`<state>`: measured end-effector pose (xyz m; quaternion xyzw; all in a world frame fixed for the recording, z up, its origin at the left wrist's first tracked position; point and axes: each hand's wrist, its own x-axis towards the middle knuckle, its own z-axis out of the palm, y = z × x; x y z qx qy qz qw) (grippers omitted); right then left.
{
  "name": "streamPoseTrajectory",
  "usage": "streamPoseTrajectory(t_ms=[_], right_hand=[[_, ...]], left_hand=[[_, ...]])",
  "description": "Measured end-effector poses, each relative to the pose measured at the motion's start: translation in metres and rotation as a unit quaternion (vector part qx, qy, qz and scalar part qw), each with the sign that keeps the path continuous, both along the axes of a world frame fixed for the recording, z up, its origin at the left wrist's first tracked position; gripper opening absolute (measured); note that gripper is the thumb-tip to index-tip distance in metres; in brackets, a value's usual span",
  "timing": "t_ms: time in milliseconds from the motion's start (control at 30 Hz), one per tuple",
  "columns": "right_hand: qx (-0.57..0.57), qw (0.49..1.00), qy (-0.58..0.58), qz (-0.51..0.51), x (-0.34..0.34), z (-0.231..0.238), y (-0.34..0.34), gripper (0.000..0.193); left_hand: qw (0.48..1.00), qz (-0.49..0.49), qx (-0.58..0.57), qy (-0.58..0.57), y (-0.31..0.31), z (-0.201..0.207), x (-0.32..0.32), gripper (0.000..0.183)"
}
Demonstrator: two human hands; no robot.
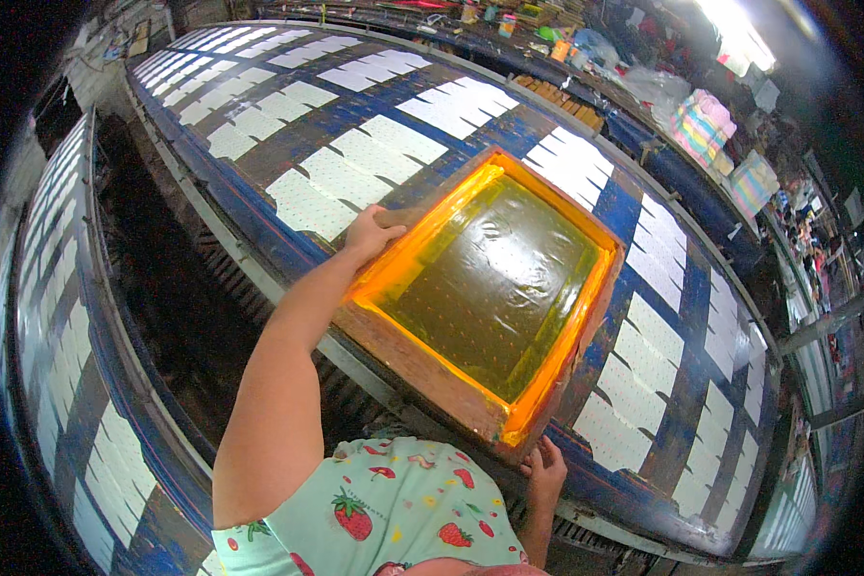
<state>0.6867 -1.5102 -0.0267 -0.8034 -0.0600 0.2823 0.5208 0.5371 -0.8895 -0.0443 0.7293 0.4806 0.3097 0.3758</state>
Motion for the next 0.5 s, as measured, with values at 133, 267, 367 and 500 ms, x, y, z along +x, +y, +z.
streamPoseTrajectory(t_ms=[133,267,367,500], right_hand=[[-0.002,1.0,0.031,-0.004,-0.006,0.011,0.017,0.052],[-0.029,0.999,0.028,-0.007,-0.004,0.003,0.022,0.05],[-0.005,1.0,-0.013,-0.012,-0.001,-0.019,0.02,0.047],[0.0,0.998,-0.032,-0.058,0.002,-0.046,0.016,0.047]], left_hand=[[1.0,-0.001,-0.024,0.007,0.001,0.003,0.0,0.058],[1.0,-0.011,-0.025,0.001,0.002,0.004,-0.001,0.059],[0.999,-0.017,-0.029,-0.011,0.0,0.005,-0.002,0.062],[0.998,-0.019,-0.047,-0.034,0.0,0.006,-0.003,0.063]])
